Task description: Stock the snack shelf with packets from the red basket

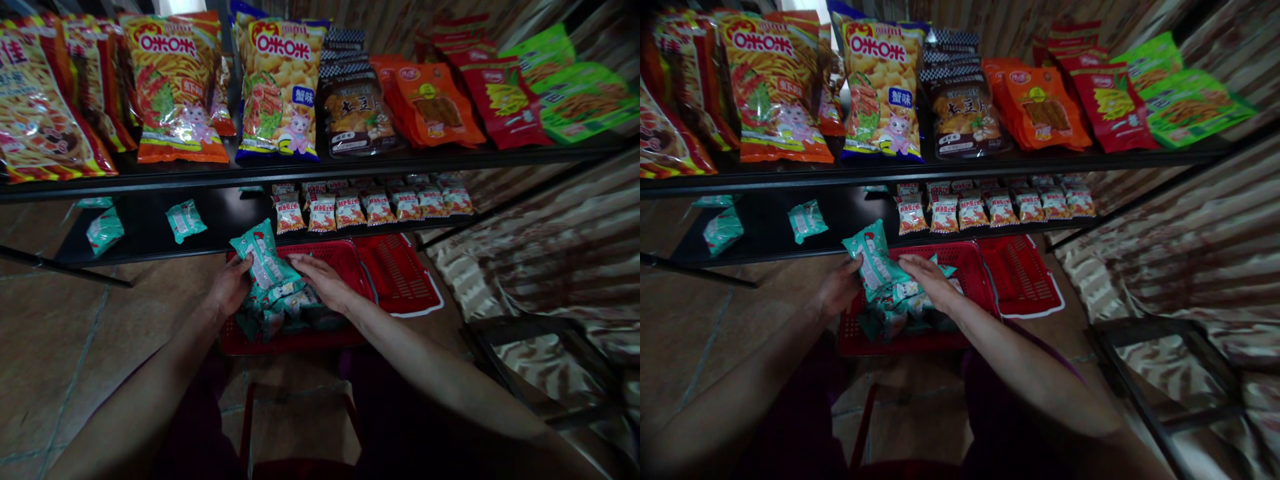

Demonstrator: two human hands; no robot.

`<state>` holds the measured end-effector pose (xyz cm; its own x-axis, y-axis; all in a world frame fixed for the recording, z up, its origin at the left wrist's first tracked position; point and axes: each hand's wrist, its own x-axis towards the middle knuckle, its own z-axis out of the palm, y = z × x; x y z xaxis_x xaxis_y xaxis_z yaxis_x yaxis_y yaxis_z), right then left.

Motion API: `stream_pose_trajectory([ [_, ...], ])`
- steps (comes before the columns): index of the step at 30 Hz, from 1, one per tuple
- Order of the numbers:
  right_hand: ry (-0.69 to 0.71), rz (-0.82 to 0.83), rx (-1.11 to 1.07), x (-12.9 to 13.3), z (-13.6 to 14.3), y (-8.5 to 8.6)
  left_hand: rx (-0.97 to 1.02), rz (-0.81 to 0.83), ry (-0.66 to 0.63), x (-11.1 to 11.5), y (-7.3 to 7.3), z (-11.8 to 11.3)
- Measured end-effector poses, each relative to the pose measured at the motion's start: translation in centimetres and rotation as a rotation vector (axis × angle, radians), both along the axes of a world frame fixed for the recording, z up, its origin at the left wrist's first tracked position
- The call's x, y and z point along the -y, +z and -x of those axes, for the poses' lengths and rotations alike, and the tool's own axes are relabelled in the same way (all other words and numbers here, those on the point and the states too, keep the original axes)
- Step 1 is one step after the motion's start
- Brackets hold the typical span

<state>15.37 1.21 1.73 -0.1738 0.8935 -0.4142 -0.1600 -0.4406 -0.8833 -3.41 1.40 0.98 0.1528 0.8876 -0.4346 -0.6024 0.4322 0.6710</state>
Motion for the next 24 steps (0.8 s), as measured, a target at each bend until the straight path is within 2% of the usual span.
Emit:
stream_pose_trajectory([
  [6, -0.002, 0.041, -0.083, -0.9, -0.4, -0.3, -0.027, -0.004, -0.07, 0.5, -0.4, -0.7],
  [10, -0.022, 0.079, -0.055, -1.0, -0.5, 0.0, -0.089, 0.002, -0.117, 0.9, -0.7, -1.4],
  [14, -0.054, 0.046, 0.015, -1.0, -0.4, 0.1, -0.129, 0.021, -0.175, 1.3, -0.6, -1.9],
  [19, -0.195, 0.048, 0.067, -1.6, -0.5, -0.1, -0.14, 0.061, -0.151, 1.5, -0.3, -2.0],
  [24, -0.317, 0.079, 0.035, -2.3, -0.9, 0.1, -0.024, 0.137, -0.241, 2.1, -0.4, -2.1],
])
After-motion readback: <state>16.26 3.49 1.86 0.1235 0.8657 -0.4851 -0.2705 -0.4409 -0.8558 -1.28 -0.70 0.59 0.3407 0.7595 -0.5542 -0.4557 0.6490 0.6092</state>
